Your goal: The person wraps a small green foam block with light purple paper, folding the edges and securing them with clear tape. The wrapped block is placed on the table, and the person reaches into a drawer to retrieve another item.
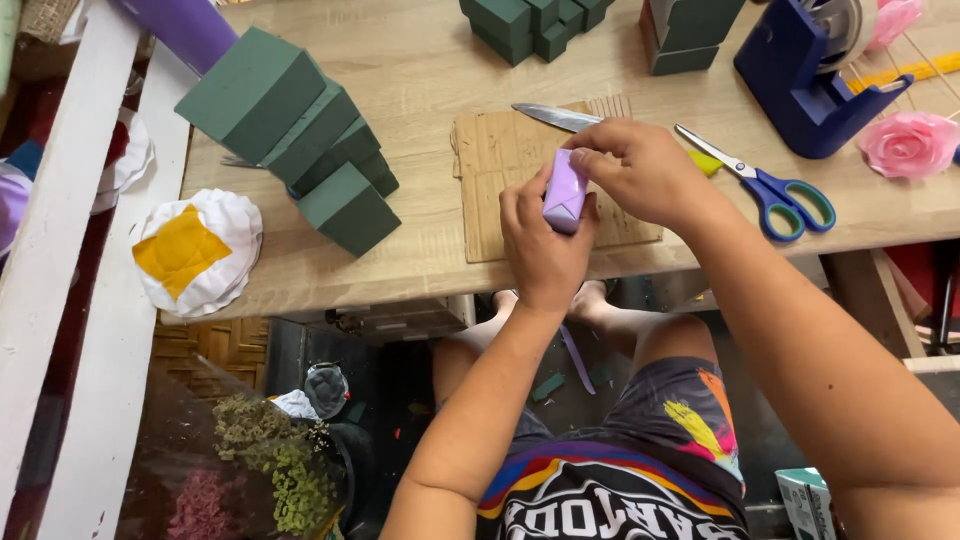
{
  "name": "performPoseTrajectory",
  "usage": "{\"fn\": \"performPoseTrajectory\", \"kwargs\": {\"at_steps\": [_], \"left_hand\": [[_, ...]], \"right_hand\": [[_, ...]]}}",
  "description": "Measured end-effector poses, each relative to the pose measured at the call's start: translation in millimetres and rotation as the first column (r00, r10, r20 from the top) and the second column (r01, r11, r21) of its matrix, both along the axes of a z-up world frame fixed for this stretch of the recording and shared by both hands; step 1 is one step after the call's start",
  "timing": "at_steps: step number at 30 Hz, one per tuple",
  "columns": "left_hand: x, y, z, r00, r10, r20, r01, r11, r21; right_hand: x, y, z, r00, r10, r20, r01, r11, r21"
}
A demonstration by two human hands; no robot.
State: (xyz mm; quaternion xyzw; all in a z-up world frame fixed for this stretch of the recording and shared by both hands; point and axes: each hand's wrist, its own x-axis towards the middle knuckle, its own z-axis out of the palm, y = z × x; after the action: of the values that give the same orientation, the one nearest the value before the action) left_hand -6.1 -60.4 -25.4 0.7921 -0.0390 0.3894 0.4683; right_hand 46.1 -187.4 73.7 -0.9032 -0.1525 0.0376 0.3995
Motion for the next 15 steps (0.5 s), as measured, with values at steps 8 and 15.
{"fn": "performPoseTrajectory", "kwargs": {"at_steps": [8,15], "left_hand": [[-0.6,1.1,3.4,1.000,-0.023,0.012,0.024,0.999,-0.037],[-7.2,25.2,13.4,0.993,-0.091,-0.074,0.087,0.995,-0.056]], "right_hand": [[11.6,3.4,-14.0,0.990,-0.056,0.130,0.074,0.988,-0.133],[58.4,-134.7,-5.6,0.807,-0.363,0.466,0.400,0.916,0.021]]}}
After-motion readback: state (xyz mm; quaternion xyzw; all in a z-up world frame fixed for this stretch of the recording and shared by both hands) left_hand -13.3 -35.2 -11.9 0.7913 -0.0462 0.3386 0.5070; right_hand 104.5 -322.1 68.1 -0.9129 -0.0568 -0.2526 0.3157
